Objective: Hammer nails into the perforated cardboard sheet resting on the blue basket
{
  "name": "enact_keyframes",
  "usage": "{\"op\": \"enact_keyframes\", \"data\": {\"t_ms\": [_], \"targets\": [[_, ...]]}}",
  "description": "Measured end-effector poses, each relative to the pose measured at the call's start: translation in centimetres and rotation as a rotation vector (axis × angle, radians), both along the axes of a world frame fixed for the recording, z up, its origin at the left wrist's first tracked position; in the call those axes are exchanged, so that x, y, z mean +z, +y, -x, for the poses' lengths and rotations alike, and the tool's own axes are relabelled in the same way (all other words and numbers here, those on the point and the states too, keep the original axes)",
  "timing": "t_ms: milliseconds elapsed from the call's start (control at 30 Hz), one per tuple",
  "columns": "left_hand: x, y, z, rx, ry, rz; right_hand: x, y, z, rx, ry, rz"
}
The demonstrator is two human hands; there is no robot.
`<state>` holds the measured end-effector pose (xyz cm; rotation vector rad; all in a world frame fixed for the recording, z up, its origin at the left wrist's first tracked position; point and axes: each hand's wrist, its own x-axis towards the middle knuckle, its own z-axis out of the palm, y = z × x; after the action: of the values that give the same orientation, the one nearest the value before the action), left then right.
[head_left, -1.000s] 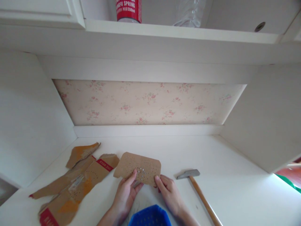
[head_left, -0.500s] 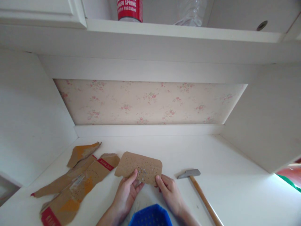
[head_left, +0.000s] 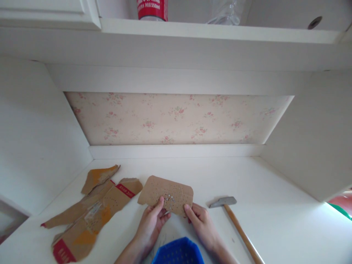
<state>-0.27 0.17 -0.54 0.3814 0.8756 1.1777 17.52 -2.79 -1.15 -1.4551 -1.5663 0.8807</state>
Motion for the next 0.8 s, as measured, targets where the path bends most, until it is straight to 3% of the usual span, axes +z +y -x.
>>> {"op": "enact_keyframes", "data": {"t_ms": [133,433,633,800], "targets": [[-0.03,-0.05,-0.09,0.039,-0.005,-0.011,-0.06,-0.05,0.05,0.006,0.009,0.003],[0.51,-0.15,0.16,-0.044,-0.043,-0.001,0.45,-0.06,0.02,0.023,0.004,0.002],[0.54,-0.06,-0.11,0.013,-0.062,-0.021,0.51,-0.14,0.03,0.027,0.002,-0.009],[0.38,-0.01,0.14,-0.059,-0.068,-0.015,0.57,-0.25,0.00,0.018,0.002,-0.014]]}}
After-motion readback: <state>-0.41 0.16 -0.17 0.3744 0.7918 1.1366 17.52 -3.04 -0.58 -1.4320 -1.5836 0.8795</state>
